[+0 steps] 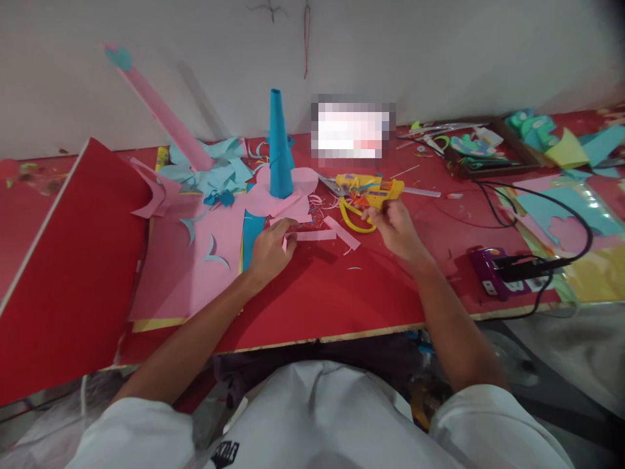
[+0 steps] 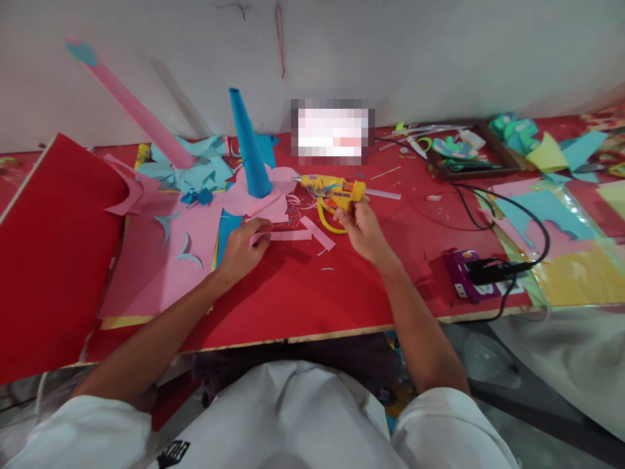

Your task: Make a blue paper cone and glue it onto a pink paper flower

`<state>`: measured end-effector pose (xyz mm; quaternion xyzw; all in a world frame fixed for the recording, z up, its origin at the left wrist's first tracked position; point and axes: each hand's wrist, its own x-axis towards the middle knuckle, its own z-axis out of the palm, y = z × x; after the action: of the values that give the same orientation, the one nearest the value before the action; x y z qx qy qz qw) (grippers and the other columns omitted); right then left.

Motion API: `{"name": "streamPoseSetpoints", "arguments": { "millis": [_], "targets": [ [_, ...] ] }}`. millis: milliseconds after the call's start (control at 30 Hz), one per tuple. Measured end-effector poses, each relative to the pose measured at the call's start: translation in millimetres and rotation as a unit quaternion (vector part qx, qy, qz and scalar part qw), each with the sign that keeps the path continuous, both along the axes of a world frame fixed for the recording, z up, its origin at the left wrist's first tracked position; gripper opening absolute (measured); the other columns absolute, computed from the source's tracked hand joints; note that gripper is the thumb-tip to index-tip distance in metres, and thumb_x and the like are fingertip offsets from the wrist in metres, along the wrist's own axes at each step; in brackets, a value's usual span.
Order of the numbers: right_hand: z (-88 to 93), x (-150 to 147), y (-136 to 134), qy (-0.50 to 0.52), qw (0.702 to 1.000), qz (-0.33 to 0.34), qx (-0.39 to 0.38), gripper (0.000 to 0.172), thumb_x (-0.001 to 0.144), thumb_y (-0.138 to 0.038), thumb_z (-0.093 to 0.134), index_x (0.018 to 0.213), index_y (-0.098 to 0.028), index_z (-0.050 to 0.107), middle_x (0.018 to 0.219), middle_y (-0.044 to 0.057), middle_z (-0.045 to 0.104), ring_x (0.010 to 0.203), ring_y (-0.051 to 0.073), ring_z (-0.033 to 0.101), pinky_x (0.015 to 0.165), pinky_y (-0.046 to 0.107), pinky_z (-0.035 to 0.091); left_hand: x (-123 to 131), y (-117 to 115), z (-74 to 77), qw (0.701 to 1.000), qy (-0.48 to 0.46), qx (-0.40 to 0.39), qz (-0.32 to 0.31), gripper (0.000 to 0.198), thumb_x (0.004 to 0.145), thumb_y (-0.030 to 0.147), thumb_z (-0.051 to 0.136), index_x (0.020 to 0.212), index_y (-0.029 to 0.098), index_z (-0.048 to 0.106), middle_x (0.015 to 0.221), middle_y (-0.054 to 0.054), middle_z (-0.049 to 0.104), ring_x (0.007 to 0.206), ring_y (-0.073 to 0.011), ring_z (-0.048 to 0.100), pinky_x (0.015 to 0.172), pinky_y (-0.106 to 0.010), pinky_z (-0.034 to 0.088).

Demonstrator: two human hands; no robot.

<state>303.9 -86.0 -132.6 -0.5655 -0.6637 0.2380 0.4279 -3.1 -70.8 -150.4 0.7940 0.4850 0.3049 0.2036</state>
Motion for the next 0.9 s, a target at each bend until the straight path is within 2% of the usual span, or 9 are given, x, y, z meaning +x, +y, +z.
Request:
{"name": "streamPoseSetpoints", "arguments": {
  "millis": [67, 133, 200, 267, 333, 467, 767, 900],
  "targets": [
    [-1.4, -6, -1, 0.032, 0.999, -0.01, -0.021, 0.058, 0.101, -0.077, 0.045, 0.098, -0.023, 0.065, 0.086, 0.007, 0.07, 0.083, 0.024, 0.07, 0.077, 0.04, 0.06, 0, -1, 1.0, 1.0, -0.001, 0.004, 0.011, 0.023, 0.093, 0.017, 0.054, 0.11, 0.022, 0.068, 0.112, -0.006, 0.079, 0.106, -0.0242, 0.075, 0.096, -0.037, 0.057],
    [0.3, -12, -2, 0.018, 0.998, -0.032, -0.053, 0.057, 0.093, -0.078, 0.059, 0.098, -0.022, 0.069, 0.078, 0.005, 0.068, 0.074, 0.024, 0.067, 0.069, 0.039, 0.058, -1, -2, 2.0, 1.0, -0.003, 0.011, 0.017, 0.023, 0.092, 0.016, 0.054, 0.109, 0.022, 0.068, 0.112, -0.006, 0.079, 0.106, -0.0243, 0.075, 0.097, -0.038, 0.057],
    [3.1, -16, -2, -0.019, 0.996, -0.055, -0.07, 0.054, 0.084, -0.073, 0.074, 0.099, -0.021, 0.073, 0.079, 0.006, 0.071, 0.076, 0.027, 0.07, 0.069, 0.041, 0.058, -1, -1, 2.8, 1.0, -0.002, 0.016, 0.02, 0.023, 0.092, 0.015, 0.054, 0.108, 0.022, 0.068, 0.111, -0.007, 0.079, 0.104, -0.0242, 0.075, 0.096, -0.037, 0.057],
    [4.8, -18, -2, -0.062, 0.993, -0.07, -0.065, 0.049, 0.081, -0.068, 0.08, 0.099, -0.022, 0.076, 0.087, 0.009, 0.077, 0.084, 0.032, 0.074, 0.075, 0.045, 0.06, -2, 0, 3.1, 1.0, 0.007, 0.014, 0.024, 0.023, 0.091, 0.015, 0.054, 0.107, 0.021, 0.068, 0.11, -0.007, 0.08, 0.102, -0.024, 0.075, 0.094, -0.037, 0.057],
    [4.2, -17, -1, -0.105, 0.99, -0.082, -0.052, 0.043, 0.083, -0.062, 0.08, 0.098, -0.022, 0.077, 0.094, 0.012, 0.08, 0.092, 0.036, 0.077, 0.078, 0.047, 0.061, -2, 1, 3.1, 0.999, 0.023, 0.011, 0.034, 0.024, 0.089, 0.013, 0.054, 0.107, 0.021, 0.069, 0.108, -0.007, 0.08, 0.099, -0.0239, 0.075, 0.091, -0.036, 0.056],
    [-1.7, -9, 3, -0.193, 0.975, -0.106, -0.021, 0.035, 0.084, -0.051, 0.08, 0.103, -0.022, 0.079, 0.104, 0.015, 0.082, 0.093, 0.036, 0.077, 0.078, 0.047, 0.061, -3, 2, 2.7, 0.998, 0.046, 0.012, 0.047, 0.026, 0.088, 0.012, 0.055, 0.108, 0.021, 0.069, 0.104, -0.006, 0.08, 0.094, -0.0237, 0.075, 0.087, -0.034, 0.055],
    [-10.3, 4, 8, -0.296, 0.949, -0.094, -0.048, 0.044, 0.083, -0.051, 0.081, 0.115, -0.022, 0.078, 0.113, 0.016, 0.081, 0.089, 0.035, 0.076, 0.073, 0.044, 0.055, -2, 1, 1.4, 0.998, 0.049, 0.01, 0.045, 0.026, 0.09, 0.012, 0.056, 0.111, 0.022, 0.068, 0.112, -0.007, 0.08, 0.103, -0.0261, 0.076, 0.092, -0.037, 0.056],
    [-13.6, 5, 8, -0.313, 0.945, -0.089, -0.034, 0.043, 0.086, -0.053, 0.079, 0.115, -0.021, 0.077, 0.105, 0.014, 0.082, 0.083, 0.031, 0.074, 0.071, 0.04, 0.052, -2, 1, 1.1, 0.998, 0.048, 0.013, 0.046, 0.026, 0.09, 0.012, 0.056, 0.11, 0.023, 0.068, 0.112, -0.006, 0.081, 0.104, -0.0258, 0.075, 0.092, -0.037, 0.056]
  ]
}}
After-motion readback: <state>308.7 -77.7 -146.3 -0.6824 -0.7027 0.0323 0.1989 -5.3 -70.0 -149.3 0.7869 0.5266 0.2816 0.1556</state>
